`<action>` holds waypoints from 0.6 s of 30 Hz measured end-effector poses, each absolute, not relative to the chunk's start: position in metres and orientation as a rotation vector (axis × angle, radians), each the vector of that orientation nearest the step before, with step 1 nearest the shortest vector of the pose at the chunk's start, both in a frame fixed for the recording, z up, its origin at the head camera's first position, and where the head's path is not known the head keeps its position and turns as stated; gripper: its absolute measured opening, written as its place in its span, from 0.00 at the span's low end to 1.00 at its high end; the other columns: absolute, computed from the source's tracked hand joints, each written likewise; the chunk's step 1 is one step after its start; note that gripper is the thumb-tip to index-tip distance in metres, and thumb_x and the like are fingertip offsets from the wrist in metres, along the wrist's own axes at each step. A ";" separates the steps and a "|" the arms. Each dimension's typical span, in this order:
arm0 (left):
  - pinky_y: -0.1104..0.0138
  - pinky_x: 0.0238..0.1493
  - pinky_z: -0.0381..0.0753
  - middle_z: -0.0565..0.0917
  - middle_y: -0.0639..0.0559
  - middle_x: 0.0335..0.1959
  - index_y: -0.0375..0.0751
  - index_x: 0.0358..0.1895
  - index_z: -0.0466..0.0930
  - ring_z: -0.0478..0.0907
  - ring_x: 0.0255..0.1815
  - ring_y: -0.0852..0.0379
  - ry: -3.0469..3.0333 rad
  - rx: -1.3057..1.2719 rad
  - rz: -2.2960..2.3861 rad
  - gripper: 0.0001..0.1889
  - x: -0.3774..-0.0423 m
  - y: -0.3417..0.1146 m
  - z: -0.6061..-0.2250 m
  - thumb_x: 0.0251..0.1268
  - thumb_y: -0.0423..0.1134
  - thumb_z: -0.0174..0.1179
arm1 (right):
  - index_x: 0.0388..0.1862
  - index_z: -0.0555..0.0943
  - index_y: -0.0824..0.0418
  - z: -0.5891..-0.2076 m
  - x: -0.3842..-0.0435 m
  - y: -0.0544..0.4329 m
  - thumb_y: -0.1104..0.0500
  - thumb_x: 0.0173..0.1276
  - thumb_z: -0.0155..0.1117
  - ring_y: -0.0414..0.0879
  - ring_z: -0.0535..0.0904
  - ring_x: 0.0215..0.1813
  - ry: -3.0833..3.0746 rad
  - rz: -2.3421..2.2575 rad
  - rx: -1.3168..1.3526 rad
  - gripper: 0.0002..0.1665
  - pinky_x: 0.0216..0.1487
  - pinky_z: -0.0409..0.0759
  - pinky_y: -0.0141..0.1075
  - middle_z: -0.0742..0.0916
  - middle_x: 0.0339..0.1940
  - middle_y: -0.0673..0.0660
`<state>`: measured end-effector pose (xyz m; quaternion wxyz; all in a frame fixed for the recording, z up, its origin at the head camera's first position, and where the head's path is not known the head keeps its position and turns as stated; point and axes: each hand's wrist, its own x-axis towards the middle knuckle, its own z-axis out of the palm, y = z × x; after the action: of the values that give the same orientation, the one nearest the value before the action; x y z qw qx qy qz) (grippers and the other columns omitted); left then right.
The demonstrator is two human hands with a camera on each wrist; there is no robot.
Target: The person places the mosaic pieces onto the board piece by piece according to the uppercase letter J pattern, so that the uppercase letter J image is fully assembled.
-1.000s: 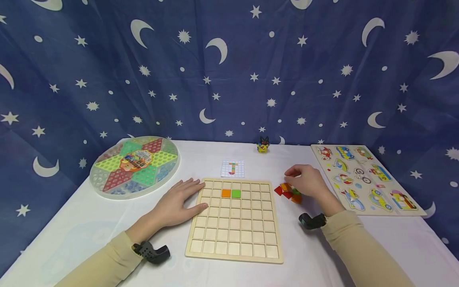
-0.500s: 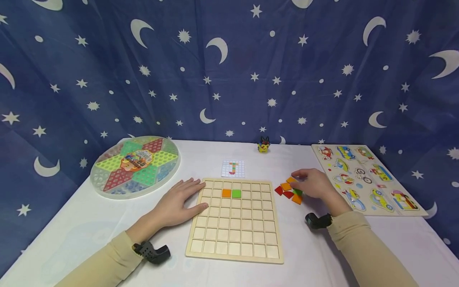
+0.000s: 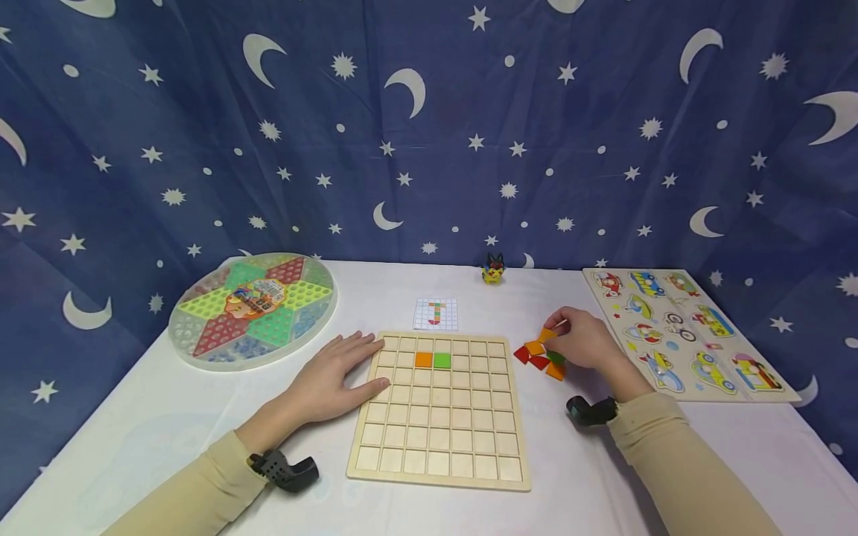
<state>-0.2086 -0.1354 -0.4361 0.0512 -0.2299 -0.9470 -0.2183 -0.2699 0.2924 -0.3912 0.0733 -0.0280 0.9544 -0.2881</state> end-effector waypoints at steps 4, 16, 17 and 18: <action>0.52 0.81 0.50 0.71 0.46 0.75 0.46 0.74 0.73 0.59 0.79 0.45 -2.883 -0.707 -0.655 0.38 -0.209 -0.135 -0.436 0.68 0.66 0.58 | 0.49 0.79 0.66 -0.389 -0.269 0.290 0.57 0.66 0.73 0.52 0.78 0.37 2.891 -0.876 -0.096 0.19 0.35 0.80 0.37 0.84 0.41 0.63; 0.52 0.81 0.50 0.71 0.46 0.75 0.45 0.74 0.73 0.60 0.79 0.45 -2.878 -0.713 -0.655 0.38 -0.209 -0.136 -0.436 0.68 0.66 0.58 | 0.49 0.83 0.63 -0.379 -0.263 0.258 0.51 0.70 0.71 0.49 0.82 0.32 2.834 -1.059 -0.199 0.18 0.33 0.83 0.38 0.86 0.37 0.57; 0.52 0.81 0.50 0.71 0.46 0.75 0.45 0.74 0.73 0.60 0.79 0.45 -2.879 -0.712 -0.660 0.38 -0.209 -0.136 -0.436 0.68 0.66 0.58 | 0.48 0.84 0.63 -0.377 -0.262 0.253 0.51 0.70 0.72 0.48 0.82 0.31 2.824 -1.053 -0.223 0.18 0.32 0.83 0.39 0.86 0.37 0.56; 0.52 0.81 0.50 0.70 0.46 0.75 0.45 0.74 0.73 0.59 0.79 0.45 -2.880 -0.711 -0.664 0.38 -0.208 -0.136 -0.436 0.68 0.66 0.58 | 0.48 0.84 0.62 -0.376 -0.261 0.249 0.51 0.70 0.72 0.48 0.82 0.31 2.811 -1.050 -0.244 0.17 0.31 0.83 0.39 0.86 0.36 0.56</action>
<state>-0.2085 -0.1357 -0.4357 0.0508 -0.2337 -0.9461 -0.2183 -0.2606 0.2491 -0.3764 0.0657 -0.0810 0.9317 -0.3479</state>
